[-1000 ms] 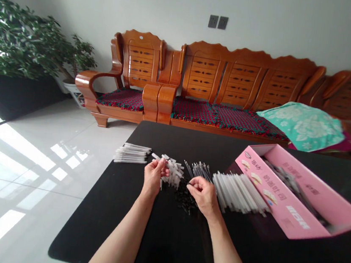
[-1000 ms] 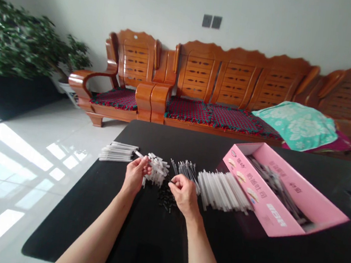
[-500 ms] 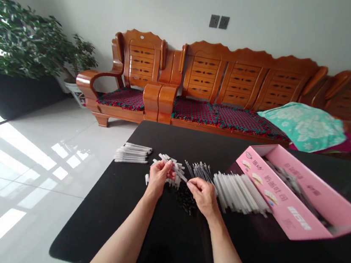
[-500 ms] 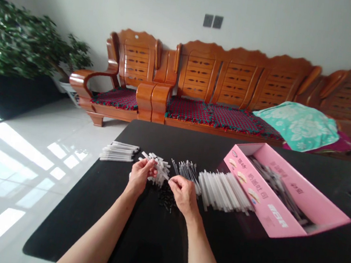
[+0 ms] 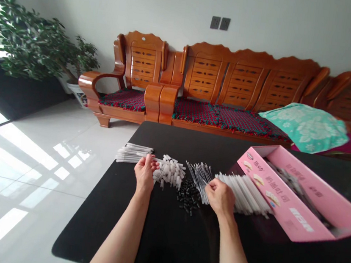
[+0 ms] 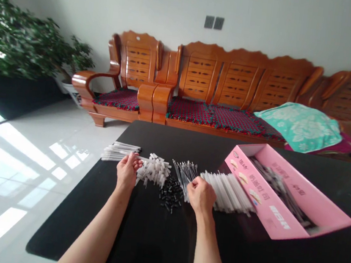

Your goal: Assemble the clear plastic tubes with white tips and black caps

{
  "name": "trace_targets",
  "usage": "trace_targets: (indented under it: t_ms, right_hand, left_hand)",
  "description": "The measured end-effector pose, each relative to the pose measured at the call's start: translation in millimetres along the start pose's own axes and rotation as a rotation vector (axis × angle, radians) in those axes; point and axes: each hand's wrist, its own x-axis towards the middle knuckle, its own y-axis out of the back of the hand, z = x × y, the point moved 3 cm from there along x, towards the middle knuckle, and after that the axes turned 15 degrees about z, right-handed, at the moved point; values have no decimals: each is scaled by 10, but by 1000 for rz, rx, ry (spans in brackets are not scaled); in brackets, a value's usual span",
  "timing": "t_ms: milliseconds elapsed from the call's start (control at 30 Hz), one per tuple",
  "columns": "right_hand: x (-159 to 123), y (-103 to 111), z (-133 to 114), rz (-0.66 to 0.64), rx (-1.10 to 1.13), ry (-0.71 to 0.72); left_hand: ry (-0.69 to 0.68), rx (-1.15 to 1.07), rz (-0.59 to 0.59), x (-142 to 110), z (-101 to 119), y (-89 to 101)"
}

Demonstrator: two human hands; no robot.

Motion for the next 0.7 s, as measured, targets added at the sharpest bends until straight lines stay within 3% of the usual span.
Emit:
trace_targets:
  t_ms: [100, 200, 300, 433, 533, 700]
  right_hand:
    - [-19, -3, -27, -86, -75, 71]
    - [-32, -9, -61, -95, -6, 82]
    - [-63, -18, -162, -94, 319, 53]
    - [-140, -25, -396, -222, 751, -13]
    - [-192, -25, -535, -370, 862, -32]
    - [-254, -71, -538, -635, 1046, -240]
  left_hand:
    - [27, 59, -112, -85, -15, -57]
    - [66, 109, -272, -193, -18, -116]
    - [128, 163, -491, -356, -47, -182]
    - [180, 245, -721, -582, -104, -244]
    - [190, 284, -787, -649, -123, -262]
    - [153, 194, -674, -511, -57, -234]
